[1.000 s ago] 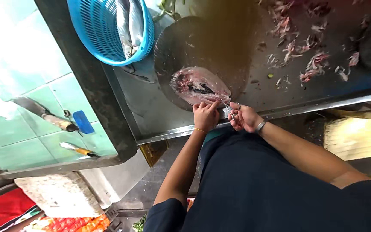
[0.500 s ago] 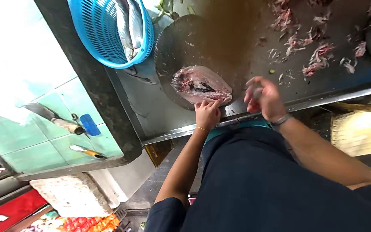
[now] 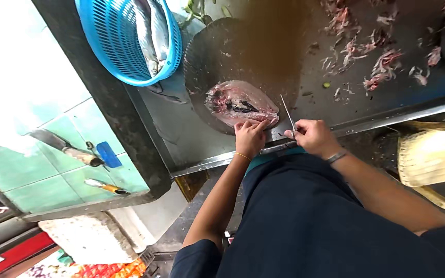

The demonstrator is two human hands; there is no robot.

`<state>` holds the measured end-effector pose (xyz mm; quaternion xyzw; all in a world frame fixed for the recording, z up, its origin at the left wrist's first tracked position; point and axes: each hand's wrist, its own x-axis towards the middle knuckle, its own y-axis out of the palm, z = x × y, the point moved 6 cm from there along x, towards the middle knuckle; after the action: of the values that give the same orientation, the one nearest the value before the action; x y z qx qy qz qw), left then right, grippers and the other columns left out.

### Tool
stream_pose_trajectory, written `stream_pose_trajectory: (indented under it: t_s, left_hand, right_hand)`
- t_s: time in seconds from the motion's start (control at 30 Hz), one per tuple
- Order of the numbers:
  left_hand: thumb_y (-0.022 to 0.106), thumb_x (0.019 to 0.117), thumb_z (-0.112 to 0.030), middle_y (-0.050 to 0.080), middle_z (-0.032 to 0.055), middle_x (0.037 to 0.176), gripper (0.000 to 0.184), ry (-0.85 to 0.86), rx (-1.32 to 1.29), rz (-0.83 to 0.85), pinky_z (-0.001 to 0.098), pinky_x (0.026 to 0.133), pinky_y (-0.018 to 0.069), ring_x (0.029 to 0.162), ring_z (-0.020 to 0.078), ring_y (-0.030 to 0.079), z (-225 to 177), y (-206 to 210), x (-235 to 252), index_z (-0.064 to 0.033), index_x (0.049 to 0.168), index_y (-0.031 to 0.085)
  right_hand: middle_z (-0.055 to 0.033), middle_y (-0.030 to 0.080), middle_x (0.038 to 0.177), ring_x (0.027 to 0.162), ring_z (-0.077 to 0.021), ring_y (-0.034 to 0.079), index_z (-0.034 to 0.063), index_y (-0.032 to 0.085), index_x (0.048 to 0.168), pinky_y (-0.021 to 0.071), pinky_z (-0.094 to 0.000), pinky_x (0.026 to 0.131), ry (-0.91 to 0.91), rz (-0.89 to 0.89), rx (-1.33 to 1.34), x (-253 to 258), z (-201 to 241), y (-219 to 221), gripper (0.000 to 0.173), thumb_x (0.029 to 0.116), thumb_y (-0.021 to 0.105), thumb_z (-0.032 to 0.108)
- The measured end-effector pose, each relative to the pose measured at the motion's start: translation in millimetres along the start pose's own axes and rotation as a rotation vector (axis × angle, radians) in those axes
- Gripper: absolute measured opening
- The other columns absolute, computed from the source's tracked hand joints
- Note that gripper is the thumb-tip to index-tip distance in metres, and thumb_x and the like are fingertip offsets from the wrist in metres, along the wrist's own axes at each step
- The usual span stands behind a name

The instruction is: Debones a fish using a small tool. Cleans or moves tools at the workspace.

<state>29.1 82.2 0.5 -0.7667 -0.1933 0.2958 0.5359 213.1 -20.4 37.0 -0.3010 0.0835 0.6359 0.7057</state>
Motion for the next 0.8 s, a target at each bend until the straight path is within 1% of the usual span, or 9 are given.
stream_pose_trajectory:
  t_s: [0.07,0.13,0.23,0.3,0.4,0.57,0.7,0.73,0.8]
  left_hand:
    - [0.06,0.0894,-0.015,0.078,-0.0013,0.102,0.046,0.023,0.013,-0.012,0.0569,0.098,0.0433,0.097,0.0258,0.07,-2.4,2.1,0.3,-0.0315,0.132,0.071]
    - [0.06,0.0896,-0.014,0.078,-0.0016,0.103,0.048,0.046,0.017,-0.003,0.0567,0.101,0.0422,0.098,0.0253,0.07,-5.9,2.6,2.8,-0.0329,0.133,0.07]
    - [0.06,0.0929,-0.013,0.078,-0.0002,0.109,0.046,0.066,-0.01,0.027,0.0585,0.104,0.0402,0.103,0.0268,0.07,-4.4,1.0,3.6,-0.0312,0.134,0.069]
    - [0.058,0.0943,-0.014,0.078,-0.0001,0.108,0.043,0.08,-0.026,0.008,0.0586,0.105,0.0407,0.103,0.0269,0.07,-5.5,1.8,0.1,-0.0299,0.132,0.071]
    - [0.057,0.0951,-0.016,0.078,-0.0022,0.11,0.043,0.063,-0.01,0.012,0.0569,0.105,0.0407,0.106,0.0252,0.07,-3.7,-0.3,5.1,-0.0324,0.133,0.07]
    - [0.058,0.0931,-0.014,0.078,-0.0011,0.11,0.045,0.053,-0.01,0.04,0.0578,0.105,0.0406,0.105,0.0262,0.07,-6.9,1.0,7.5,-0.0321,0.133,0.07]
    - [0.059,0.0905,-0.015,0.078,-0.002,0.107,0.047,0.055,-0.004,0.02,0.0571,0.104,0.0403,0.104,0.0251,0.07,-6.0,0.7,5.0,-0.0325,0.133,0.07]
    - [0.059,0.0909,-0.016,0.078,-0.0017,0.108,0.045,0.049,-0.002,0.01,0.0573,0.103,0.0412,0.104,0.0253,0.07,-6.4,-0.2,6.4,-0.0326,0.132,0.071]
    - [0.06,0.0916,-0.022,0.076,0.002,0.106,0.038,0.044,-0.004,-0.024,0.0581,0.098,0.0451,0.101,0.0282,0.069,-6.0,-2.7,6.8,-0.0309,0.127,0.073]
  right_hand:
    - [-0.0048,0.068,0.077,0.06,-0.014,0.063,0.0021,0.069,0.106,0.0559,-0.034,0.056,0.068,0.065,0.333,1.2,4.3,-22.1,0.027,0.1042,0.052,0.024]
    - [-0.0021,0.07,0.08,0.062,-0.0139,0.067,0.0115,0.061,0.112,0.0586,-0.0308,0.056,0.326,0.169,0.74,-4.2,-6.7,-9.4,0.058,0.1104,0.021,0.054]
    - [0.0004,0.066,0.07,0.06,-0.0114,0.066,0.0151,0.063,0.099,0.0584,-0.0301,0.057,0.532,0.391,0.909,-17.8,-19.3,37.1,0.079,0.0974,0.02,0.081]
    - [0.0041,0.054,0.06,0.049,-0.0062,0.055,0.0165,0.061,0.09,0.0502,-0.024,0.049,0.635,0.346,0.966,-24.9,-40.6,59.6,0.069,0.0946,0.038,0.082]
    - [0.0045,0.05,0.054,0.044,-0.0056,0.049,0.0153,0.063,0.081,0.0478,-0.0231,0.047,0.556,0.148,0.859,-22.8,-36.2,45.0,0.055,0.0971,0.055,0.067]
    - [0.0043,0.055,0.058,0.047,-0.0064,0.055,0.0122,0.064,0.086,0.0521,-0.0249,0.049,0.513,0.103,0.825,-18.0,-42.2,47.7,0.051,0.1029,0.051,0.059]
    - [0.0023,0.065,0.065,0.052,-0.007,0.061,0.0041,0.07,0.089,0.0567,-0.0277,0.054,0.026,-0.127,0.462,-15.2,-0.4,-42.7,0.026,0.1025,0.061,0.026]
    - [0.002,0.067,0.068,0.054,-0.0068,0.062,0.0044,0.07,0.093,0.0567,-0.0276,0.055,-0.05,-0.125,0.441,-18.4,9.2,-60.9,0.022,0.1007,0.06,0.023]
    - [0.0022,0.068,0.077,0.06,-0.009,0.065,0.0106,0.063,0.111,0.0601,-0.0289,0.058,0.067,-0.024,0.697,-21.3,8.7,-61.0,0.039,0.1089,0.033,0.034]
